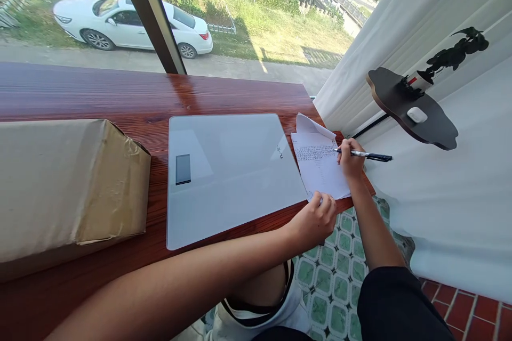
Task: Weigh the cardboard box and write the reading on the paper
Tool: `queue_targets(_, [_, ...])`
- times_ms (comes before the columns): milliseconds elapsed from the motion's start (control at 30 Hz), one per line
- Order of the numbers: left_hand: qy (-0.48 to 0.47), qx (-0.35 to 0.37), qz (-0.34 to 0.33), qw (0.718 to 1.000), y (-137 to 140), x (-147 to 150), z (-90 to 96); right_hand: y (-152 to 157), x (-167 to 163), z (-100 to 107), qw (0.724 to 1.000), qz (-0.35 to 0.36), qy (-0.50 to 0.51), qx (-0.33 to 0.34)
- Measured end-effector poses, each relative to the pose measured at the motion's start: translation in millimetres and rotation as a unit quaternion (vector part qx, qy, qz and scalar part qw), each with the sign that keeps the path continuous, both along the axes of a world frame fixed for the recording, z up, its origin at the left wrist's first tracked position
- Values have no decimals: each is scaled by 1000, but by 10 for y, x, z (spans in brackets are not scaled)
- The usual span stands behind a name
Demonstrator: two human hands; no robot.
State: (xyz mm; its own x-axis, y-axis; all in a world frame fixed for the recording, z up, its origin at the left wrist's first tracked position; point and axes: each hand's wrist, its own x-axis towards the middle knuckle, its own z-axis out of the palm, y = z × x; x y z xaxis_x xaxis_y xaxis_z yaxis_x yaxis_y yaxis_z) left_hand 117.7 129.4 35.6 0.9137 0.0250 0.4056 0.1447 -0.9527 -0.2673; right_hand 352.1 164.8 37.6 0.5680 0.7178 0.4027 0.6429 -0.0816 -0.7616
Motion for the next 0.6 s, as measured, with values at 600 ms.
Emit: queue_targets(600, [45, -9, -16, 999, -8, -1, -11, 45, 156, -88, 991, -54, -119, -7])
